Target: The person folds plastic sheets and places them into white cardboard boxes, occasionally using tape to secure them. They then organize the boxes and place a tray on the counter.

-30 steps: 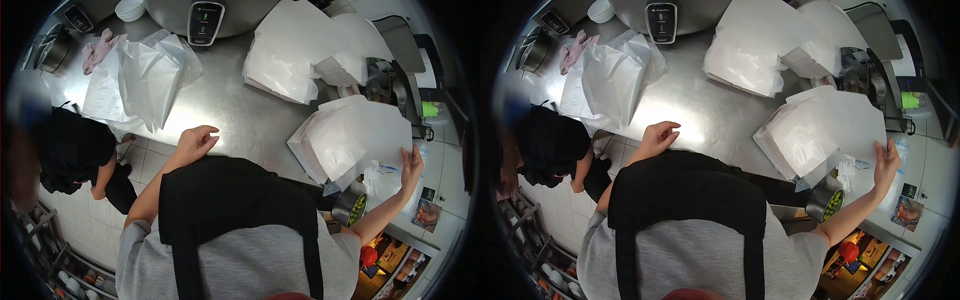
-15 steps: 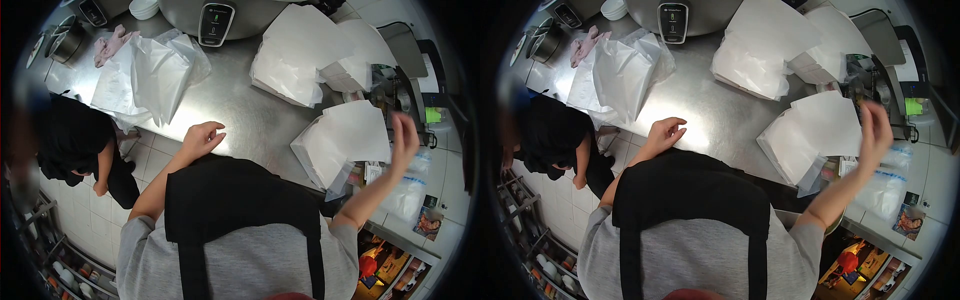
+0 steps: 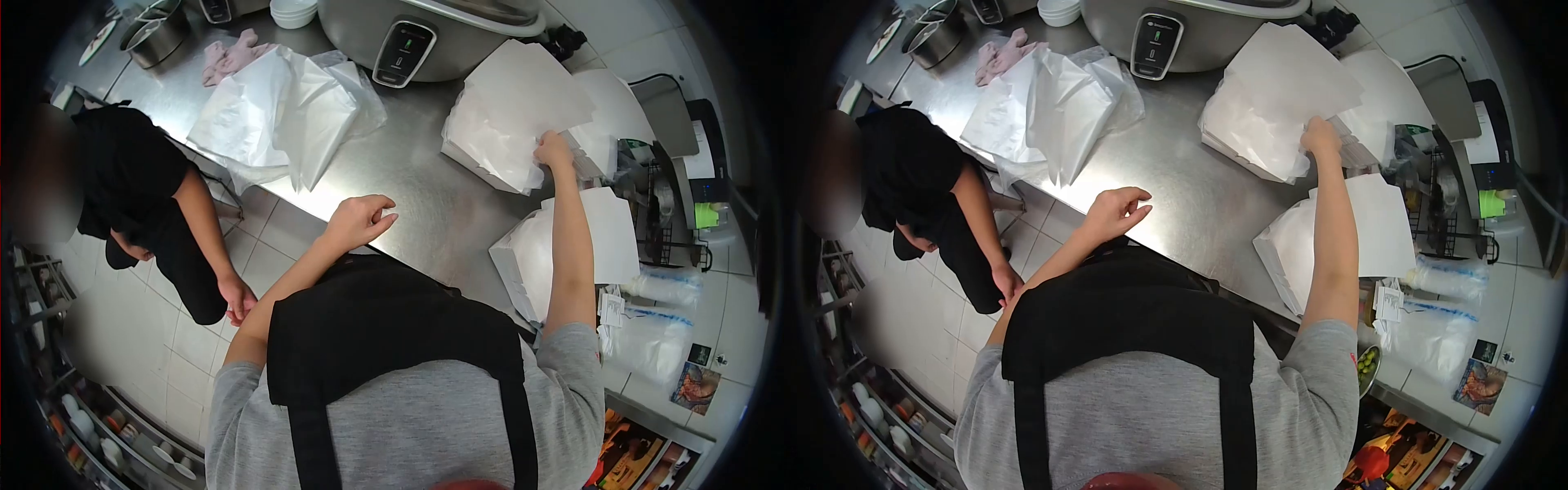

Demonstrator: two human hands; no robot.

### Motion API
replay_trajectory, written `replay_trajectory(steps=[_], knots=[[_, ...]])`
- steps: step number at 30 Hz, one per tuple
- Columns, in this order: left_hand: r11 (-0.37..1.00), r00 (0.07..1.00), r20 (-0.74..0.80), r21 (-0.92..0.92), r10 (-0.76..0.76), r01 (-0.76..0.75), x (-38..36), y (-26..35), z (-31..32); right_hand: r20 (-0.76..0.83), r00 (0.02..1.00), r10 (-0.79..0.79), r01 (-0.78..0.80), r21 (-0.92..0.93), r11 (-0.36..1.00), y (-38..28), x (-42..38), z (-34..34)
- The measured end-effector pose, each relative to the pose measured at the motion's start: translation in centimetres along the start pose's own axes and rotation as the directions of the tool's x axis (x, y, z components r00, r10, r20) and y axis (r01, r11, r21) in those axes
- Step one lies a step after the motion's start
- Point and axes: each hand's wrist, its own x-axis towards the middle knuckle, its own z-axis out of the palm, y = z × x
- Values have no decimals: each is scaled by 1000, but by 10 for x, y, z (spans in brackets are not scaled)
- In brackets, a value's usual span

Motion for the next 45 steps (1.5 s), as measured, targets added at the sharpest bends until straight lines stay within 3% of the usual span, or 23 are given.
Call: replay_trajectory(steps=[1, 2, 4, 11, 13, 14, 16, 17, 19, 22, 25, 29, 31, 33, 35, 36, 37, 38, 39, 40, 42, 43, 45], knots=[[1000, 1000, -5, 4, -3, 3, -1, 0, 0, -195, 972, -128, 128, -15, 992, 4, 3, 8], [1000, 1000, -11, 8, 11, -11, -1, -1, 1, -197, 971, -132, 132, -13, 991, 3, 3, 11], [999, 999, -17, 16, 29, -29, 0, -2, 1, -414, 875, -251, 212, -140, 967, 4, 4, 16], [999, 1000, 10, 43, 17, -18, 1, 2, 0, -463, 878, -119, 78, -106, 991, -2, -27, 8], [999, 1000, 20, 44, 12, -13, 0, 4, 1, -587, 745, -318, 306, -123, 944, -26, -48, -12], [999, 1000, 14, 36, 5, -6, 0, 5, 1, -589, 748, -306, 298, -115, 948, -40, -53, -14], [999, 1000, 12, 46, 20, -21, 1, 0, 2, -387, 893, -230, 251, 3, 968, -60, -59, -17], [999, 1000, 17, 41, 7, -7, 1, -1, 4, -405, 891, -204, 235, 26, 972, -61, -56, -13], [998, 999, -1, 48, 46, -46, 1, 0, 6, -163, 985, -53, 90, 231, 969, -70, -37, 12], [997, 998, -2, 46, 58, -58, 2, -2, 7, -79, 995, 65, -27, 416, 909, -52, 8, 79], [998, 1000, 22, 56, -8, 7, 2, 7, 6, -2, 996, 84, -75, 449, 890, -49, 3, 71], [999, 1000, 20, 45, -8, 7, 3, 4, 11, -44, 985, 169, -120, 533, 838, -41, -2, 74], [999, 999, 49, 52, 4, -6, 2, 1, 12, 5, 1000, 6, -8, 569, 822, -33, -7, 60], [999, 995, 89, 27, -47, 45, 4, 4, 10, -335, 940, -69, 279, 636, 720, -25, -43, 24], [998, 995, 90, -54, -34, 39, 6, -2, 10, -558, 828, -51, 493, 684, 538, -7, -106, -33], [988, 997, 71, -147, -28, 38, 7, -3, 13, -714, 699, 27, 528, 541, 654, 10, -134, -49], [999, 997, 83, -48, -5, 9, 11, 24, 5, -844, 532, 67, 514, 385, 766, 32, -161, -59], [998, 995, 98, -59, -1, 7, 19, 33, 4, -871, 481, 97, 328, 282, 902, 52, -191, -73], [993, 990, 82, -18, 116, -115, 28, 40, 7, -899, 425, 103, 117, 167, 979, 72, -212, -79], [972, 971, 65, 22, 230, -232, 37, 48, 12, -896, 434, 95, 105, 154, 982, 92, -221, -68], [960, 951, 137, -3, 276, -278, 55, 75, 23, -698, 678, 228, -190, 133, 973, 120, -240, -44], [943, 924, 199, -9, 327, -332, 65, 83, 30, -696, 680, 231, -204, 124, 971, 125, -247, -40], [908, 874, 264, -21, 409, -418, 79, 92, 51, -813, 581, 39, 32, 71, 997, 119, -259, -41]])
